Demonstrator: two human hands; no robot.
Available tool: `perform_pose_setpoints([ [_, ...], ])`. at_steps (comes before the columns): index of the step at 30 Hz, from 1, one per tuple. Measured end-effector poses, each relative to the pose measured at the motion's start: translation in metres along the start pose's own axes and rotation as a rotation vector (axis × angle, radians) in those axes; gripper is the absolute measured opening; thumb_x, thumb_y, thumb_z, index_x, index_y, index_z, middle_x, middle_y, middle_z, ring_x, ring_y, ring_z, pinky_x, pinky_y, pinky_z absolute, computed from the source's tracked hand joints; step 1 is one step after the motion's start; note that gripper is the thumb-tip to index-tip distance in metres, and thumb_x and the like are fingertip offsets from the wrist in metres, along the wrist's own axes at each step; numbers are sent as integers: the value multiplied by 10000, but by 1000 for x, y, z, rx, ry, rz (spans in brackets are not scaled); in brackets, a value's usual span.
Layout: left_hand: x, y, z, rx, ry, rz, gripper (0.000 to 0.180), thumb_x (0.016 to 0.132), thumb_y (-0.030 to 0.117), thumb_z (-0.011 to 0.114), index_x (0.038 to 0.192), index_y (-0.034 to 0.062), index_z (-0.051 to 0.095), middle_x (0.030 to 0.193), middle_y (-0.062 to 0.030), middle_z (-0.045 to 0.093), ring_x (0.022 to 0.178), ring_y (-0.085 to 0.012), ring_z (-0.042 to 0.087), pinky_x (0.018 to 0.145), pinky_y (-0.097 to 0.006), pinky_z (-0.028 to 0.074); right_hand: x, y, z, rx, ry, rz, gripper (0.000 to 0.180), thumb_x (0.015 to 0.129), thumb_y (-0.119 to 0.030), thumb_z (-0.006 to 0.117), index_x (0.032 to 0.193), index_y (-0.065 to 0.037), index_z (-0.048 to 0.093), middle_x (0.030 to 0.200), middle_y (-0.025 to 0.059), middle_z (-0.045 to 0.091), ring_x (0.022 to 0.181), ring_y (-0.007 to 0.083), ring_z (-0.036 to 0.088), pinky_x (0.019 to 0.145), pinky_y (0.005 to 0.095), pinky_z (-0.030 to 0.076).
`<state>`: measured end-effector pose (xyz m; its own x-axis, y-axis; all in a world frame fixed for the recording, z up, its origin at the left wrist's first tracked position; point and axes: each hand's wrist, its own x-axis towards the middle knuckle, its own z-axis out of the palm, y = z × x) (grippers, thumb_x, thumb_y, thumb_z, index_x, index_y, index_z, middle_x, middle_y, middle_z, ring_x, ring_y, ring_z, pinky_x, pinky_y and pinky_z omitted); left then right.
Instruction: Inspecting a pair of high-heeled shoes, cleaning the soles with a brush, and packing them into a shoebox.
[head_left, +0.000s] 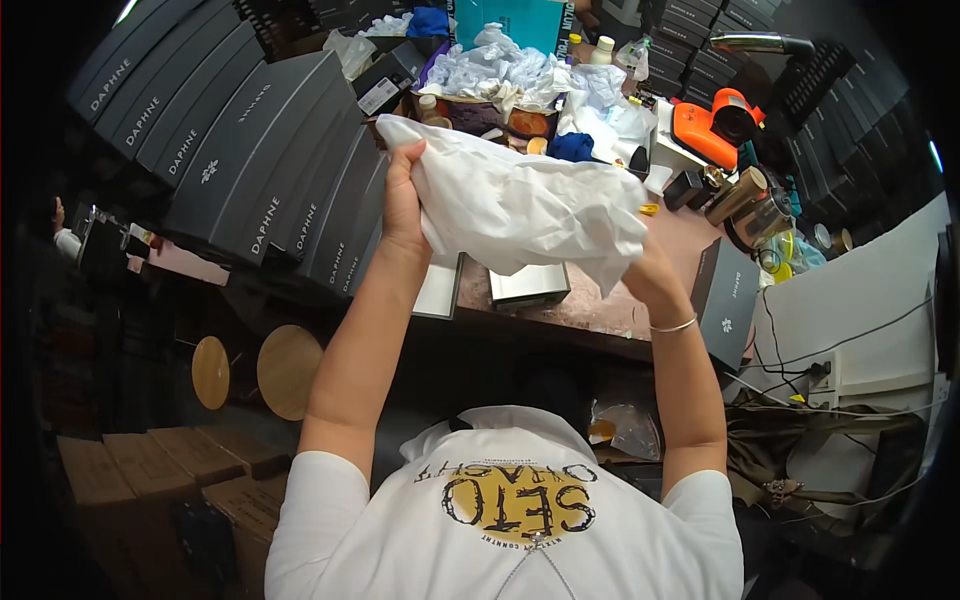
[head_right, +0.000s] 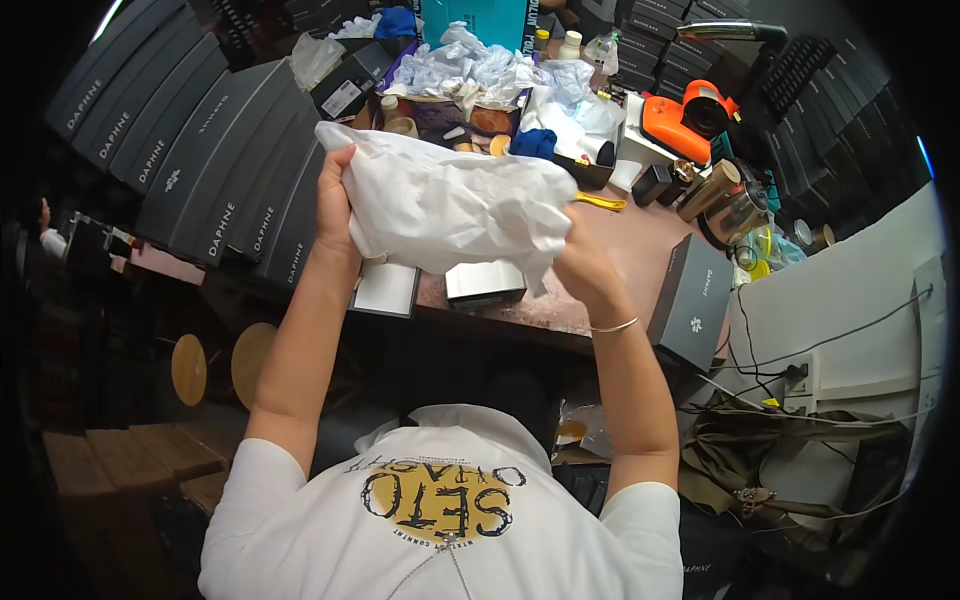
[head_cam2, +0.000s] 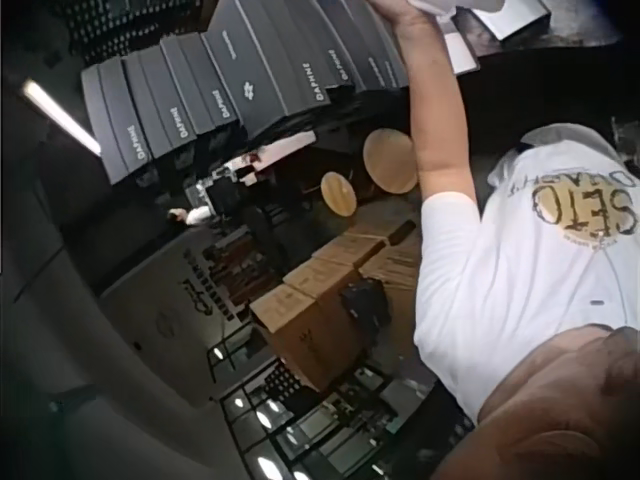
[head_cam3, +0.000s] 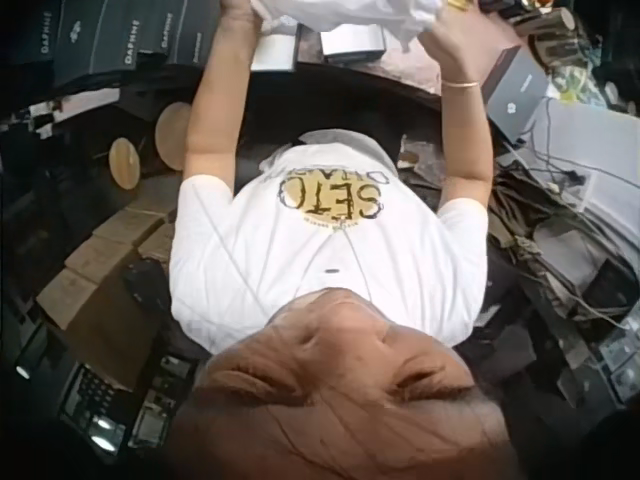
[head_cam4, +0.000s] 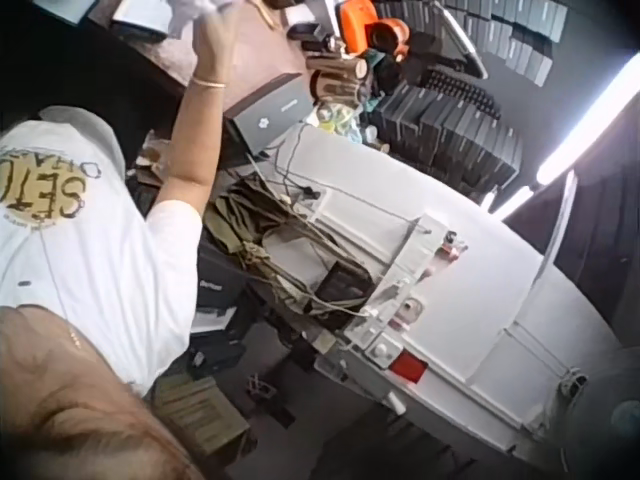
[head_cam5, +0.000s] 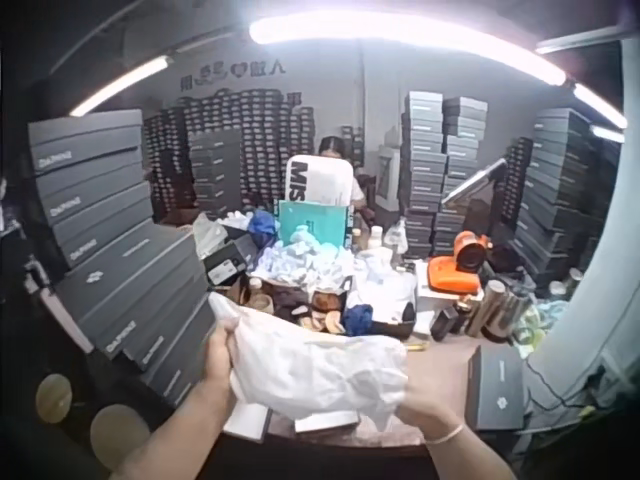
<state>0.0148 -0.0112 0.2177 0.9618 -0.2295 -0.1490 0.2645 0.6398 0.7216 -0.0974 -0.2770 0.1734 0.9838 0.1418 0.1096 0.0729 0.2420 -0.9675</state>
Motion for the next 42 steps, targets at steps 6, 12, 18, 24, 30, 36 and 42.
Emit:
perform_pose_setpoints([
  [6,-35,16,17,50,-122,-8,459,762,350,613,1093,45,525,955,-99,610,855,-203,624,779,-320,528,-30,6,19,218,21,63,548,813,-223,660,1278,0,475,1229,100,545,1119,187,527,951,324,421],
  [12,-55,2,5,761,-663,218,579,867,264,661,1331,20,413,1158,-96,590,980,-171,610,821,-315,519,-42,3,25,400,342,-211,510,910,-335,575,1325,-75,435,1233,76,536,1096,199,530,947,343,434],
  [18,20,6,-52,131,-130,83,206,922,127,534,1107,64,599,1000,-45,638,810,-123,632,718,-261,537,-52,-34,-22,172,121,36,571,869,-296,605,1315,-1,405,1197,160,550,1046,239,587,745,341,552],
  [24,48,-41,-12,1310,-98,1066,174,778,74,527,903,-39,570,1006,-188,572,1001,-337,527,916,-395,411,-64,6,-79,-452,423,189,405,771,-101,743,1116,27,576,965,77,598,843,118,579,678,239,515],
  [30,60,-208,-103,2370,-1016,-450,329,767,281,607,966,28,672,1079,-165,630,1111,-271,554,1045,-629,171,-3,44,-79,-578,479,-27,469,709,-135,787,1115,-9,590,944,115,591,846,195,586,763,292,481],
  [36,39,-173,-29,541,-81,-246,668,876,564,513,1316,65,455,1188,-133,569,1042,-297,570,980,-435,389,6,66,-44,-372,381,-44,574,726,-169,785,1217,-31,522,1064,121,564,960,208,570,830,303,467],
  [42,39,-180,-42,-354,220,-478,750,882,682,341,1238,32,459,1023,-138,568,879,-245,584,838,-425,497,46,14,-42,-362,-287,382,480,759,-223,766,1149,-16,578,991,104,615,741,170,627,707,319,513],
])
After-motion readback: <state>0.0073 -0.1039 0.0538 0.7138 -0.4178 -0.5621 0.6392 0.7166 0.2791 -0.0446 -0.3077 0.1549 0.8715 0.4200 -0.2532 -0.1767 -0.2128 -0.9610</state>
